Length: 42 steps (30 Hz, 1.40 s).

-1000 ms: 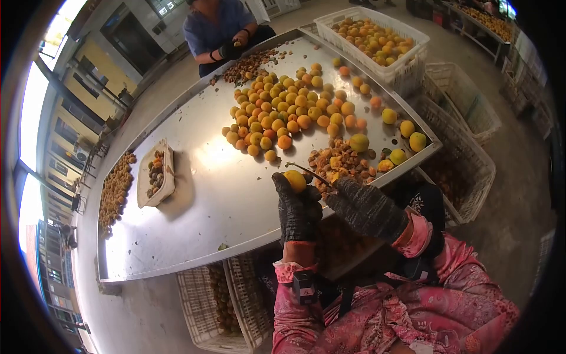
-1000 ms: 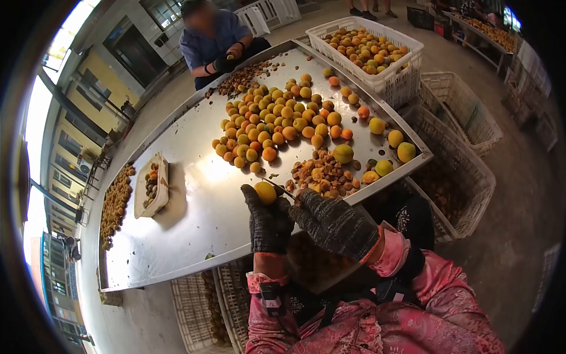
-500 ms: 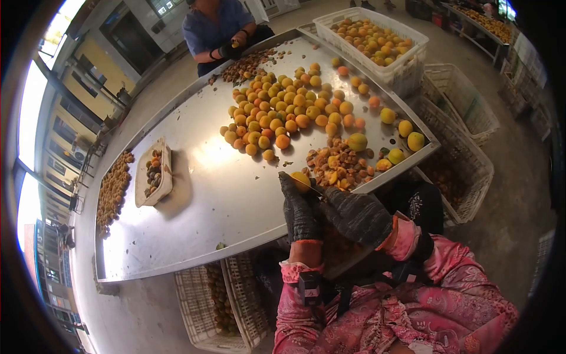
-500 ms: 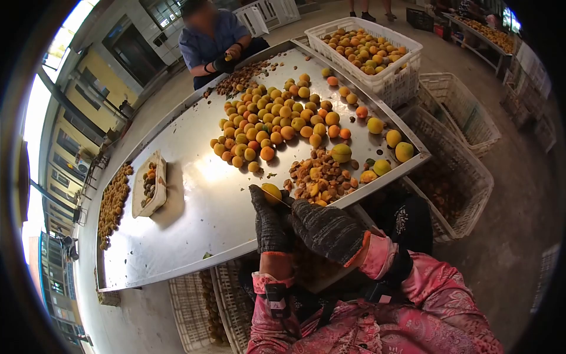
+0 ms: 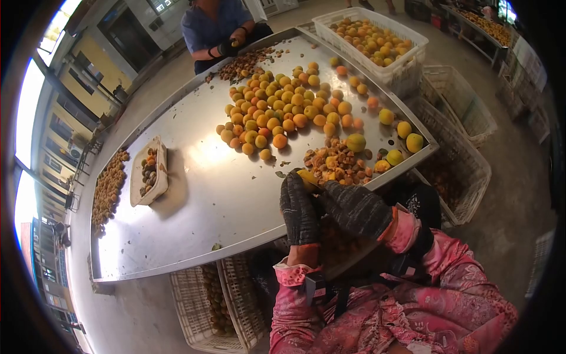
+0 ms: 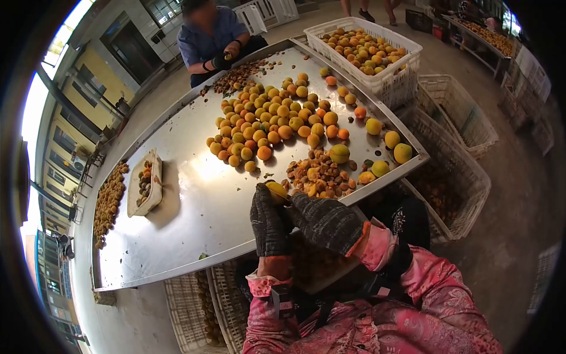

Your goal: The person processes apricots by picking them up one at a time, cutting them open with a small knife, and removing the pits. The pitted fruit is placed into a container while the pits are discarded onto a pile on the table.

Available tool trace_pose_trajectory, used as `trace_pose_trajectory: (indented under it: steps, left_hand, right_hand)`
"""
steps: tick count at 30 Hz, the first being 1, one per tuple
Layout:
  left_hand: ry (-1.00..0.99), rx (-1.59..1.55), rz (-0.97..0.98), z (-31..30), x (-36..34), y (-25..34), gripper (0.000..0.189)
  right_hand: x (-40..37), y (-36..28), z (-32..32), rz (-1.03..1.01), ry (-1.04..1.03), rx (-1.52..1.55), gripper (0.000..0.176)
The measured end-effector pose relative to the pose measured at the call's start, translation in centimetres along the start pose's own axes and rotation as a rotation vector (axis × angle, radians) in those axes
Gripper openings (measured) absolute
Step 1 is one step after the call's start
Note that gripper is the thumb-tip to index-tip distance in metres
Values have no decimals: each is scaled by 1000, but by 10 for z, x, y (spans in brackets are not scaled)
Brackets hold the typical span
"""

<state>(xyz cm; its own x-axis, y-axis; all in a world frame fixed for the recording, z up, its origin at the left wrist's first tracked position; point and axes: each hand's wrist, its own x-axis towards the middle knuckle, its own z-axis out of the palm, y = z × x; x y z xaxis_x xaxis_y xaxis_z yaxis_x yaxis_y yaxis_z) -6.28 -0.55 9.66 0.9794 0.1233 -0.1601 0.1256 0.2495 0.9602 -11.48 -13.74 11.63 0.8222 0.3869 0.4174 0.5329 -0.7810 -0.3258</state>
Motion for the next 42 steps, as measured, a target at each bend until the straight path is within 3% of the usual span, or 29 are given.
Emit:
trace_pose_trajectory:
  steps: [1,5,7,8,10,14,16,17,19,20,22,23,25,26,28,32,34,38,40,41,42]
  left_hand:
    - [-2,36,21,0,1,1,34]
    - [-29,55,-126,1,-5,13,33]
    - [-112,377,229,-2,1,1,34]
    - [-112,377,229,-3,2,-4,34]
    - [-47,295,-26,4,-4,8,32]
    - [-45,296,28,-1,3,-13,29]
    - [-55,493,267,-5,9,-23,30]
    - [-52,494,267,-7,9,-24,30]
    - [-39,475,159,-10,11,-22,31]
    - [-38,473,161,-10,13,-21,31]
    - [-16,462,99,-12,18,-15,31]
    - [-11,459,103,-14,21,-8,31]
    - [33,250,-145,-17,19,7,36]
    - [37,247,-144,-20,20,1,36]
    - [-57,99,32,-27,22,-10,43]
    - [-110,-181,-195,-17,2,20,45]
    - [-4,-191,-178,-17,4,19,42]
    - [-144,-349,-285,-27,0,21,42]
    - [-314,-248,-189,-22,-7,17,37]
    - [-346,-312,-321,-22,-10,19,32]
    - [-357,-309,-332,-19,-14,13,32]
  right_hand:
    - [2,-2,-2,154,-91,141,35]
    - [3,-1,6,236,-148,144,34]
    - [2,6,19,126,89,224,37]
    - [0,7,22,126,89,224,37]
    - [2,4,22,134,93,274,38]
    - [-4,16,62,99,186,414,38]
    - [-3,11,43,-308,124,-532,38]
    - [-2,7,37,-310,124,-530,38]
    - [0,1,27,-195,61,-150,36]
    - [1,0,22,-198,62,-152,36]
    - [3,-2,10,18,-200,11,35]
    - [4,-7,1,11,-200,9,35]
    - [6,-20,-22,258,-307,211,31]
    - [2,-16,-19,254,-309,211,31]
    - [-13,0,-13,-265,20,-140,30]
    - [-17,9,-37,-464,100,-252,25]
    - [-17,-1,-51,-51,-82,223,23]
    - [-19,14,-59,109,-88,323,28]
    - [-5,13,-66,413,3,741,34]
    - [3,9,-70,425,-27,995,41]
    - [8,8,-66,438,-18,991,41]
